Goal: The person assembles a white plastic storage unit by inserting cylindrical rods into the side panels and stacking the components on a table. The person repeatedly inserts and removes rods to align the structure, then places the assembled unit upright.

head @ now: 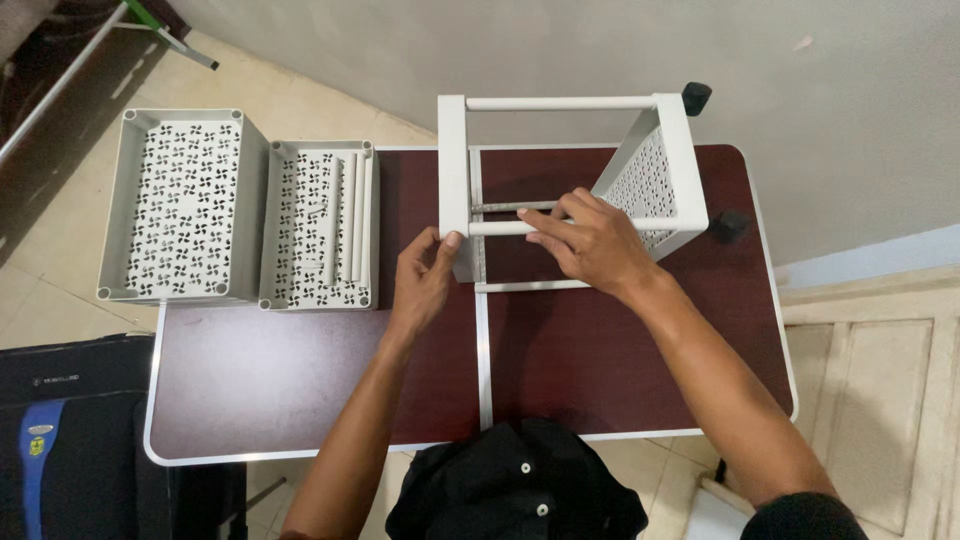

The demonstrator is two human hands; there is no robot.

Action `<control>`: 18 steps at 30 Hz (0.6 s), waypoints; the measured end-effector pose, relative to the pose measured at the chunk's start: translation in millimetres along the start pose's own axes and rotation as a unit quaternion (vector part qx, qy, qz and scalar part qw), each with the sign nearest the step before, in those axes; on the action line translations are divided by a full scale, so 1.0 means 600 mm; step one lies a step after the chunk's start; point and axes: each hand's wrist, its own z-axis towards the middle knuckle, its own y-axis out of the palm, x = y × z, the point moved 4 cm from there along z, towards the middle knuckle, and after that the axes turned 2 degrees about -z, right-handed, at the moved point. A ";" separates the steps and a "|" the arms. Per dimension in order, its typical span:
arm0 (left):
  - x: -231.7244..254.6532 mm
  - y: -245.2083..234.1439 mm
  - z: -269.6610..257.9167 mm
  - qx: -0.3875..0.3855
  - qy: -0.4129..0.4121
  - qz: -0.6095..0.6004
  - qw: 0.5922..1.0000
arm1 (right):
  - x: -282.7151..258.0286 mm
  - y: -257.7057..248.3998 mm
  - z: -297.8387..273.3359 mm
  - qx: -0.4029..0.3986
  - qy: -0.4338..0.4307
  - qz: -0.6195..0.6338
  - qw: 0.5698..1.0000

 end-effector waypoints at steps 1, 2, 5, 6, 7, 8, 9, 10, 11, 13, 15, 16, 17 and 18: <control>-0.005 0.000 0.000 0.003 -0.019 0.014 1.000 | -0.001 0.001 -0.002 0.001 0.003 -0.001 1.000; -0.007 -0.001 0.001 0.004 -0.007 0.021 1.000 | -0.001 0.001 -0.003 0.003 0.005 -0.001 1.000; -0.018 -0.003 0.003 0.005 0.017 0.038 0.999 | -0.003 0.002 -0.004 0.010 0.003 -0.007 1.000; -0.023 -0.003 0.002 0.004 0.018 0.042 0.999 | -0.005 0.002 -0.003 0.013 0.000 -0.008 1.000; -0.026 -0.004 0.005 0.003 0.021 0.045 0.999 | -0.006 0.002 -0.001 0.009 0.003 -0.003 1.000; -0.027 -0.007 0.009 0.013 0.020 0.043 0.999 | -0.007 0.001 0.002 0.004 0.007 0.003 1.000; -0.026 -0.008 0.011 0.022 0.019 0.041 0.999 | -0.009 0.000 0.002 -0.002 0.012 0.010 1.000; -0.022 -0.009 0.013 0.032 0.017 0.039 0.999 | -0.011 -0.004 0.001 -0.003 0.018 0.031 0.999; -0.016 -0.010 0.021 0.031 0.002 0.051 0.998 | -0.012 -0.008 0.004 -0.002 0.023 0.051 0.998; 0.004 -0.014 0.038 0.029 -0.031 0.076 0.996 | -0.008 -0.014 0.010 -0.022 0.069 0.111 0.991; 0.032 -0.012 0.057 0.019 -0.052 0.105 0.993 | 0.004 -0.016 0.015 -0.065 0.149 0.188 0.969; 0.045 -0.011 0.064 0.013 -0.062 0.120 0.991 | 0.009 -0.021 0.020 -0.064 0.147 0.172 0.972; 0.058 -0.012 0.071 0.008 -0.065 0.131 0.989 | 0.016 -0.024 0.026 -0.060 0.146 0.156 0.975; 0.069 -0.012 0.078 0.003 -0.069 0.142 0.987 | 0.026 -0.027 0.033 -0.057 0.144 0.140 0.978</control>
